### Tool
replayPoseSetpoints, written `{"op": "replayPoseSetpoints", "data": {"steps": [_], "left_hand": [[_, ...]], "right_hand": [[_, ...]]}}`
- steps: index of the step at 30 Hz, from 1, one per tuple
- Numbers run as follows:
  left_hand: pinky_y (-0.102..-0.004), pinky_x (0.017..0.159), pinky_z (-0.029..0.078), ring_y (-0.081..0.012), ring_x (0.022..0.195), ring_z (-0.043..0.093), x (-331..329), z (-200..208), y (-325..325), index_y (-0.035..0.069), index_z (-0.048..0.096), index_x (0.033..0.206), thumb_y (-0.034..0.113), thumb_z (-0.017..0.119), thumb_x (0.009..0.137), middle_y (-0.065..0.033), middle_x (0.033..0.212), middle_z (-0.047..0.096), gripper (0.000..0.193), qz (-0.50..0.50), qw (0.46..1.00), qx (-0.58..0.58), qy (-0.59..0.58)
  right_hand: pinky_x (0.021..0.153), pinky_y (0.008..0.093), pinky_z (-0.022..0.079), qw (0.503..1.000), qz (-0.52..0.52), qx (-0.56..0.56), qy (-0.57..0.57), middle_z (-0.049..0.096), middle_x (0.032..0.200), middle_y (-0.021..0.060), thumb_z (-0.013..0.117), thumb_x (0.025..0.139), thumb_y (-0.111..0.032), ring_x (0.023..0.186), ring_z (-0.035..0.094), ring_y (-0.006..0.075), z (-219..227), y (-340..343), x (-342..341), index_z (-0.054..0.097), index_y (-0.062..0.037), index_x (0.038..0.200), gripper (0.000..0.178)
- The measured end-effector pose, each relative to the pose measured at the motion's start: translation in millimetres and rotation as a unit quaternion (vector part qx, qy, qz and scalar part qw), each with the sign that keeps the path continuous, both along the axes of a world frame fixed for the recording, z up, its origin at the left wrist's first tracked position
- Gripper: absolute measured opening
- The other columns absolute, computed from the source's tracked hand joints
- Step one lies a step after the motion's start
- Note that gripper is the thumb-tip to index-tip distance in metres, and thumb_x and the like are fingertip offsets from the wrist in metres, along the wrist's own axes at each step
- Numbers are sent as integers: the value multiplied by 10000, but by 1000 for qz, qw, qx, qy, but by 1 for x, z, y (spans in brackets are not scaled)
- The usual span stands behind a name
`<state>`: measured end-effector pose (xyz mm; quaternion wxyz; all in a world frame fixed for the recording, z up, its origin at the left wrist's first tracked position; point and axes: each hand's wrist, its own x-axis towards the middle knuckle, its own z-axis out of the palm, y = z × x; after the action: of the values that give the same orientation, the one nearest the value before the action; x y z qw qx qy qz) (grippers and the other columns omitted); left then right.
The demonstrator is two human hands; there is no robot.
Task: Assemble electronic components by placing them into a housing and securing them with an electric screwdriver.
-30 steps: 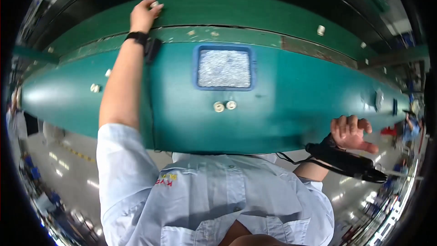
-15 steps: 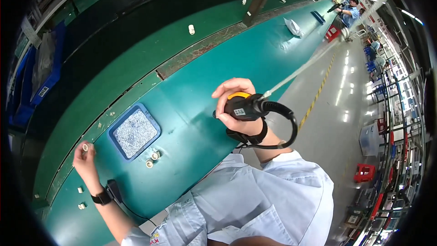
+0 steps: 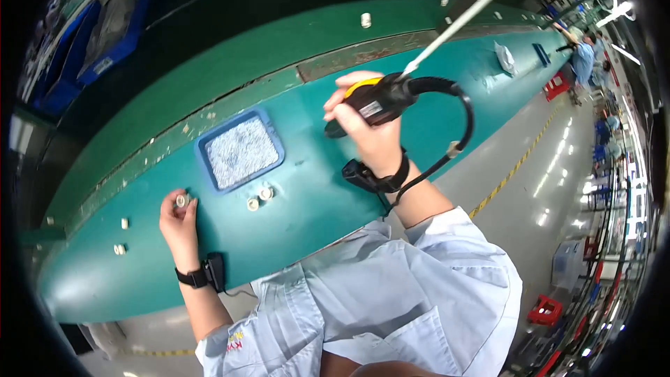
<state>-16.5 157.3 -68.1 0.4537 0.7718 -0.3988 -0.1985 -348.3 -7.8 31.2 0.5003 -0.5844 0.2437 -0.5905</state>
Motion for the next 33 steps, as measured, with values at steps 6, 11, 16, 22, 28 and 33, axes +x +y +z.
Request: {"op": "replayPoseSetpoints", "data": {"steps": [6,11,16,22,28,33], "left_hand": [[-298,698,515,-163,777,612,-27,50,4,62,619,1177,10,790,725,-95,1084,598,487,30,987,35,-153],[-360,732,510,-267,813,617,-57,81,-28,62,673,1008,33,766,729,-103,974,621,295,-115,957,-79,-253],[-378,728,507,-307,821,619,-71,46,-87,29,674,878,55,732,749,-108,900,636,144,-313,936,-52,-153],[-372,670,497,-310,748,620,-66,33,-109,30,677,858,70,742,753,-112,868,641,130,-358,932,59,-3],[-360,651,500,-305,707,631,-60,36,-102,30,683,851,88,710,796,-137,810,662,84,-268,962,-25,-43],[-346,661,512,-303,729,649,-58,40,-97,30,692,892,99,680,831,-154,818,674,93,-215,968,-69,-104]], "right_hand": [[713,353,492,999,-9,-24,22,556,753,69,586,899,-123,671,547,169,18,-1,-3,476,-5,1196,337],[670,334,432,995,87,-45,-16,479,714,34,589,902,-163,634,468,148,25,-10,-5,472,-26,1204,352],[671,324,408,987,139,-70,-29,453,720,18,623,883,-179,627,438,134,30,-3,17,484,-45,1183,356],[677,325,398,984,169,-61,-13,450,733,8,645,870,-187,632,437,123,29,4,10,495,-63,1162,351],[679,326,396,971,233,-59,-14,448,723,6,642,875,-196,629,438,122,27,0,11,501,-77,1146,328],[687,326,401,961,270,-64,-6,449,713,1,637,879,-209,626,443,124,26,1,22,503,-83,1149,326]]}}
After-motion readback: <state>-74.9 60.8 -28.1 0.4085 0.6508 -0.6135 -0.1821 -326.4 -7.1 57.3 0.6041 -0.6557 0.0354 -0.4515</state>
